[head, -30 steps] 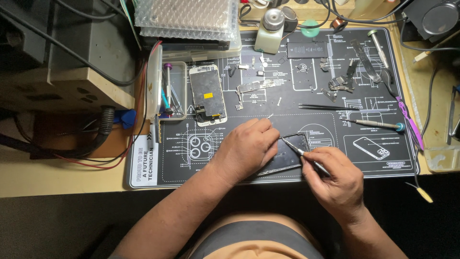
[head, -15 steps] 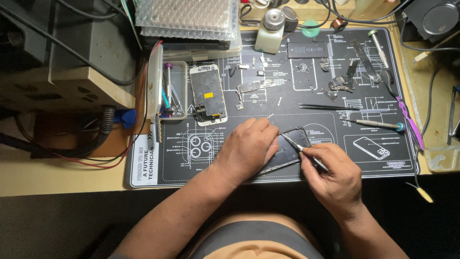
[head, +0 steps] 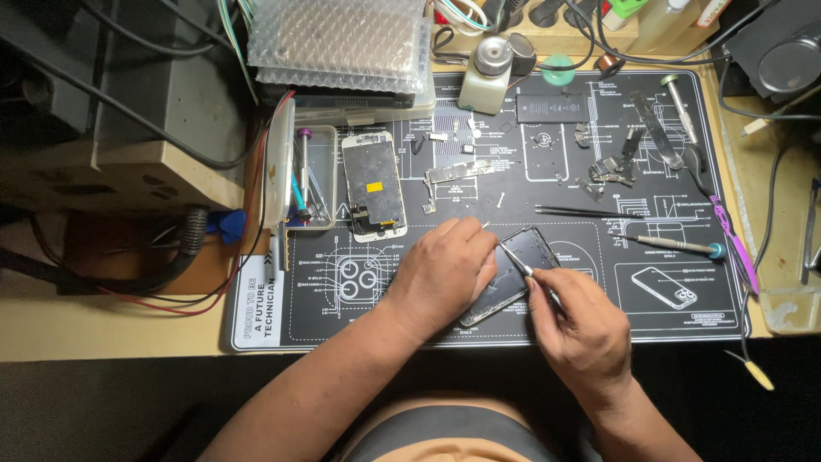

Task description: Repairing a mobile phone by installing internal components using tweezers and a screwdriver

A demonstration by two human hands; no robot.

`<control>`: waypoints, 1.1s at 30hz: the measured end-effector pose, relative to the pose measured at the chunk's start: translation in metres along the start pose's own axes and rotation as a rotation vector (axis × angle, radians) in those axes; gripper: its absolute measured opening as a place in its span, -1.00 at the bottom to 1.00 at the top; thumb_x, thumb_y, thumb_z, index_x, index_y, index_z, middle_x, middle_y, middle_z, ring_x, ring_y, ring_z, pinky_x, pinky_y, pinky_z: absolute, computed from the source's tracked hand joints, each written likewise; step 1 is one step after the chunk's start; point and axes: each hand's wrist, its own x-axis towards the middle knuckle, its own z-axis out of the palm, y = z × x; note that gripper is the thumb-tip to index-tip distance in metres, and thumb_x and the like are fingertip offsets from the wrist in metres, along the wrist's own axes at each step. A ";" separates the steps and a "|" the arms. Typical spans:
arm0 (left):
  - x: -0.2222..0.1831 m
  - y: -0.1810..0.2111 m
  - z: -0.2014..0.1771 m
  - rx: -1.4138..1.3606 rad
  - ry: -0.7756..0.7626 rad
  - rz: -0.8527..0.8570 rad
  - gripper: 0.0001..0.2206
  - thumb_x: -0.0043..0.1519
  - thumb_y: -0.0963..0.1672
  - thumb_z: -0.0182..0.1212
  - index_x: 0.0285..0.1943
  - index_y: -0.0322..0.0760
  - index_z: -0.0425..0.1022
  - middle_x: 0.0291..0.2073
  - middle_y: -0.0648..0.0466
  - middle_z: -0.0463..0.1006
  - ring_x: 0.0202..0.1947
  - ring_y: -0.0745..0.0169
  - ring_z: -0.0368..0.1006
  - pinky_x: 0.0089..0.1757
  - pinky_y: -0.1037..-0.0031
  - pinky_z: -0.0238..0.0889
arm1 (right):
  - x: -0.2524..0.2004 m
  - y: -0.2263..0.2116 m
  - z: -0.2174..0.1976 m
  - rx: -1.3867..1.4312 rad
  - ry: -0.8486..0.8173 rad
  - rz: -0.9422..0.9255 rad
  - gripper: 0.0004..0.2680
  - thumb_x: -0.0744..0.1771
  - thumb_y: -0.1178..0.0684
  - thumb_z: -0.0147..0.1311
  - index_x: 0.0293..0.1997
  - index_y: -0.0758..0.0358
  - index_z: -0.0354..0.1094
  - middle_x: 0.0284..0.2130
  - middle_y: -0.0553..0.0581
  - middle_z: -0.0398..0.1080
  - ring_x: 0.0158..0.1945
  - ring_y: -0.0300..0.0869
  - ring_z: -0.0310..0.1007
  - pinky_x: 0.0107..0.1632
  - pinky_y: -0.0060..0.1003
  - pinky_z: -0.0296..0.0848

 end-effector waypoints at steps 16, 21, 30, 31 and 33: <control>0.011 0.010 -0.016 -0.003 -0.015 -0.027 -0.83 0.22 -0.20 0.18 -0.41 -0.20 0.31 -0.50 0.08 0.27 -0.48 0.08 0.23 -0.41 0.29 0.17 | -0.001 0.008 -0.003 -0.068 -0.014 0.063 -0.88 0.37 0.19 0.09 -0.02 0.36 0.43 -0.26 0.12 0.52 -0.32 -0.16 0.52 -0.17 -0.33 0.50; 0.012 0.011 -0.017 -0.047 -0.012 -0.043 -0.91 0.19 -0.22 0.19 -0.36 -0.22 0.39 -0.49 0.06 0.32 -0.47 0.05 0.27 -0.37 0.28 0.20 | 0.000 0.015 -0.007 0.073 -0.146 0.232 -0.89 0.30 0.08 0.16 -0.24 0.24 0.35 -0.36 0.09 0.33 -0.52 -0.24 0.34 -0.43 -0.37 0.40; 0.017 0.009 -0.019 -0.091 0.000 -0.048 -0.97 0.17 -0.23 0.21 -0.30 -0.24 0.49 -0.47 0.06 0.41 -0.47 0.06 0.32 -0.39 0.30 0.24 | -0.001 0.017 -0.003 -0.061 -0.049 0.073 -0.87 0.35 0.16 0.10 -0.03 0.32 0.42 -0.25 0.08 0.54 -0.31 -0.18 0.56 -0.18 -0.34 0.53; 0.018 0.009 -0.019 -0.096 -0.012 -0.052 -0.97 0.17 -0.23 0.21 -0.30 -0.24 0.49 -0.47 0.06 0.41 -0.47 0.06 0.32 -0.39 0.30 0.24 | 0.001 0.016 -0.005 -0.059 -0.055 0.084 -0.87 0.35 0.16 0.10 -0.03 0.32 0.42 -0.25 0.08 0.54 -0.31 -0.18 0.56 -0.18 -0.34 0.53; 0.018 0.008 -0.019 -0.038 -0.004 -0.024 -0.94 0.19 -0.21 0.24 -0.31 -0.22 0.46 -0.49 0.06 0.35 -0.48 0.04 0.30 -0.40 0.27 0.22 | 0.006 0.013 -0.006 0.027 -0.080 0.176 -0.85 0.29 0.08 0.20 -0.18 0.28 0.35 -0.34 0.11 0.38 -0.40 -0.20 0.40 -0.40 -0.39 0.43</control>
